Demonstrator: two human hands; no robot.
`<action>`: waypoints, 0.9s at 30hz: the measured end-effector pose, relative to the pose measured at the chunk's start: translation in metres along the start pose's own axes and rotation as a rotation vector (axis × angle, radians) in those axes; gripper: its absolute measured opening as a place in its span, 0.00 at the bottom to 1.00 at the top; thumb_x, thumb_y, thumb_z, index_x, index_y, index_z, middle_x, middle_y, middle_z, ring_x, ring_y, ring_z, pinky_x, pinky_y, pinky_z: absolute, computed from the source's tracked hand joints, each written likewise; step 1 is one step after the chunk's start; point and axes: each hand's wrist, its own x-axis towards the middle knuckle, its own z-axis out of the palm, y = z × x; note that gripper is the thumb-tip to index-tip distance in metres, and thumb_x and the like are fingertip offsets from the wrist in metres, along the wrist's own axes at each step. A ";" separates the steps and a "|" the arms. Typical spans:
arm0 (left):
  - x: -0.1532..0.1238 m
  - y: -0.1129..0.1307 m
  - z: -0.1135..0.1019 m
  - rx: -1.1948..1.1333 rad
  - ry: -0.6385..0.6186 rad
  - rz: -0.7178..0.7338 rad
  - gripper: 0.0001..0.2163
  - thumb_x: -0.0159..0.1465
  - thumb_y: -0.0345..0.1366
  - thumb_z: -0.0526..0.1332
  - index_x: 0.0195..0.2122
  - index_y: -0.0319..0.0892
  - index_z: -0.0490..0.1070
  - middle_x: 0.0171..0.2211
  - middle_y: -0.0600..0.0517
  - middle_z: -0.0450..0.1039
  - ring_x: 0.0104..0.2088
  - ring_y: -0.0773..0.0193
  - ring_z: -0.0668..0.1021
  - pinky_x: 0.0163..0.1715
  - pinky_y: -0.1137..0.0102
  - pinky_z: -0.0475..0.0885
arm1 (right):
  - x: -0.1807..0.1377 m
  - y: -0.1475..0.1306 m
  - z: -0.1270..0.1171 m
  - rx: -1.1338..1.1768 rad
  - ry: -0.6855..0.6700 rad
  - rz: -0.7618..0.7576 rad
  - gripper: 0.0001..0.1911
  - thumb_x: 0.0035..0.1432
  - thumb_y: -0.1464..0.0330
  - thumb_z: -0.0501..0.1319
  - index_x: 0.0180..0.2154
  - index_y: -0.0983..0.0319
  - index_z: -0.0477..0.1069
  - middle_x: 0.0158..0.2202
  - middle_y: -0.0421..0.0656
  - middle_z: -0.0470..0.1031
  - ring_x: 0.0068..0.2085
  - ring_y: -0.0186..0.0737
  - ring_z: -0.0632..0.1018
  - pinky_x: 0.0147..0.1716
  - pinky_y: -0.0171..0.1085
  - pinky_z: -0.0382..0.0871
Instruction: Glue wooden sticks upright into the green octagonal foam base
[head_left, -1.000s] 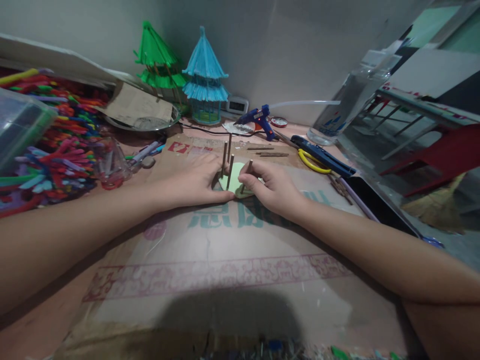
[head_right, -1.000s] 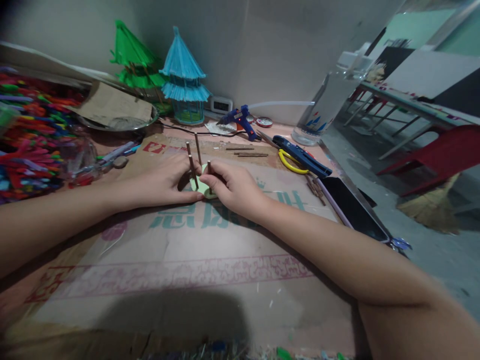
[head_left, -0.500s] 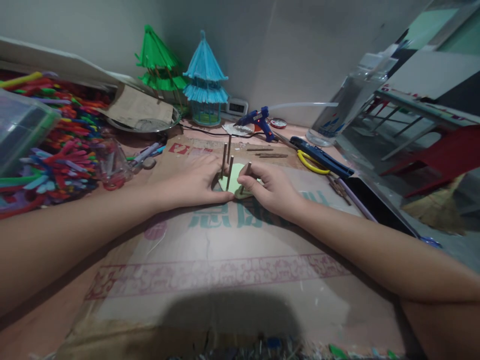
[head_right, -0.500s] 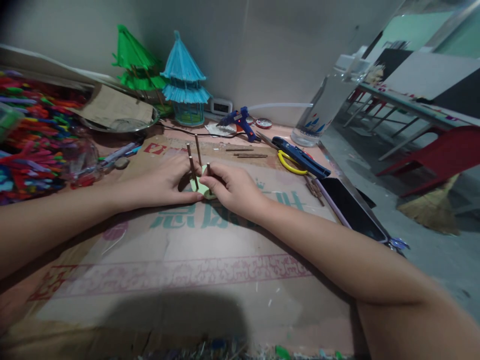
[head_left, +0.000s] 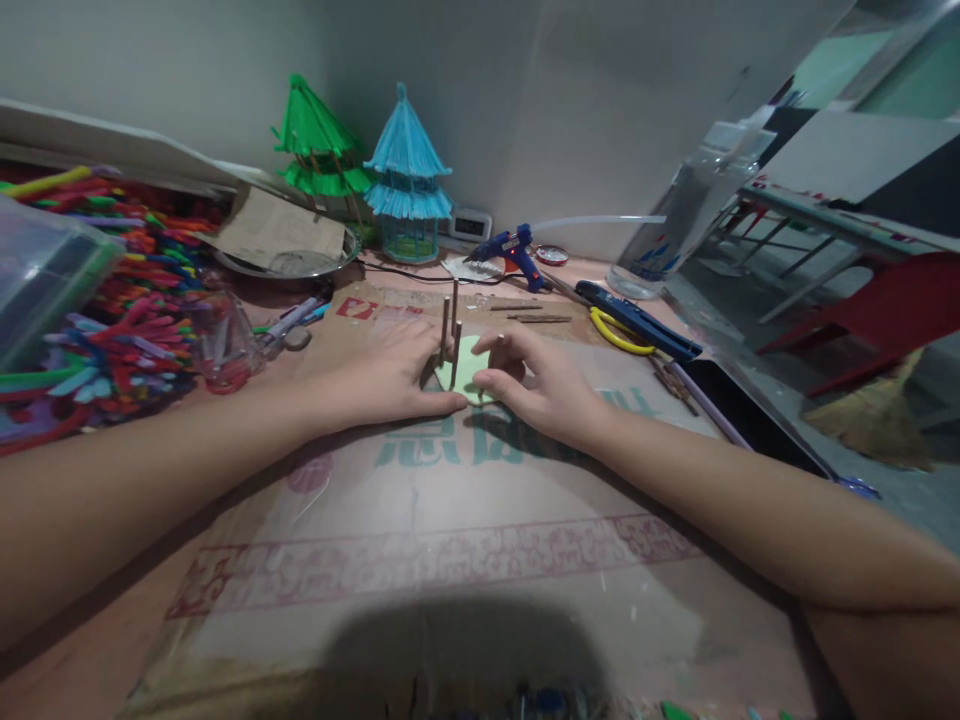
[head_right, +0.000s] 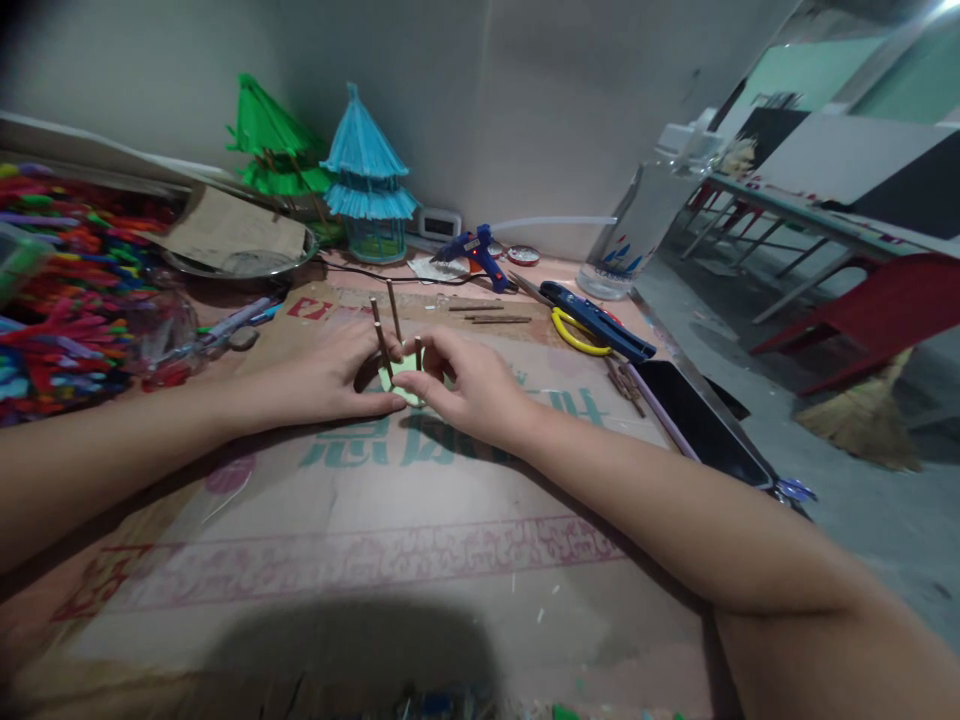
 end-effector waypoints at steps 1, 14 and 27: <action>0.000 0.001 -0.001 -0.002 -0.003 -0.004 0.20 0.62 0.53 0.64 0.46 0.44 0.68 0.46 0.46 0.70 0.47 0.50 0.73 0.48 0.55 0.69 | 0.000 0.001 0.000 0.028 0.019 -0.013 0.15 0.66 0.58 0.62 0.48 0.60 0.67 0.29 0.37 0.69 0.29 0.35 0.70 0.30 0.36 0.63; 0.001 -0.001 0.002 -0.008 0.023 0.034 0.19 0.61 0.52 0.64 0.44 0.44 0.67 0.44 0.46 0.70 0.46 0.50 0.73 0.45 0.58 0.69 | -0.004 -0.005 -0.001 0.011 0.172 -0.217 0.15 0.71 0.65 0.56 0.58 0.57 0.64 0.35 0.40 0.69 0.35 0.38 0.72 0.35 0.40 0.71; 0.001 0.000 0.001 -0.014 -0.012 -0.003 0.20 0.62 0.54 0.63 0.45 0.43 0.68 0.46 0.45 0.69 0.49 0.48 0.72 0.48 0.56 0.67 | 0.002 -0.006 0.000 -0.076 0.001 -0.046 0.09 0.69 0.67 0.56 0.34 0.60 0.67 0.29 0.40 0.72 0.31 0.36 0.71 0.33 0.36 0.63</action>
